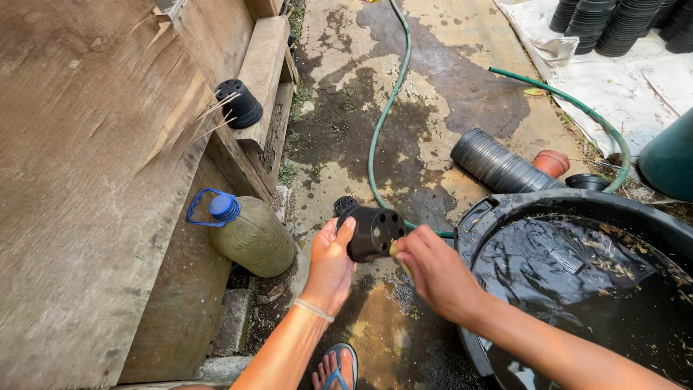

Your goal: The person scrubs small black plastic nursery pots with a sponge in a large water-filled basin, rinses each pot in the water, and stacks the cleaned pots on the ground and on a wooden ledge beside the basin.

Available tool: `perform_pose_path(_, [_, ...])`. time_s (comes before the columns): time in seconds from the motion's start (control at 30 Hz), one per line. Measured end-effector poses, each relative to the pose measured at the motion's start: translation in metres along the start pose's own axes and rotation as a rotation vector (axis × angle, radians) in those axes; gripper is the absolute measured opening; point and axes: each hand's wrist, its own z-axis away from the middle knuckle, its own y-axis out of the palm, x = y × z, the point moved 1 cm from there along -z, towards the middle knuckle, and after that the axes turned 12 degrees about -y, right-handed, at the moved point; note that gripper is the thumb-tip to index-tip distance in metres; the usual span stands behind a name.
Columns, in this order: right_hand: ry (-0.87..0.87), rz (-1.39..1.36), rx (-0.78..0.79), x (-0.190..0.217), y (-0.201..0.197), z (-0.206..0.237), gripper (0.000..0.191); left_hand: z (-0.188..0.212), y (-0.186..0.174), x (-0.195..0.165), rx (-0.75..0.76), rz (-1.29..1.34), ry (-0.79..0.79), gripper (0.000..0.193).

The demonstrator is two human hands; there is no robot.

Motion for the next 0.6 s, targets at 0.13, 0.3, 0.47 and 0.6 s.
perform_pose_path(0.13, [-0.039,-0.001,0.005,-0.005,-0.002,0.012,0.013,-0.002,0.001,0.0,0.107,-0.044,0.016,0.028])
perform_pose_path(0.3, [0.138,0.105,0.022,-0.031,-0.005,0.011,0.01,0.002,0.002,0.006,0.151,-0.157,-0.064,0.024])
perform_pose_path(0.47, [0.186,0.16,-0.098,-0.044,-0.024,0.002,0.013,0.002,0.001,0.007,0.123,-0.137,-0.055,0.023])
perform_pose_path(0.6, [-0.044,0.047,-0.094,-0.023,-0.018,-0.002,0.01,-0.002,0.0,0.015,0.052,-0.133,-0.069,0.022])
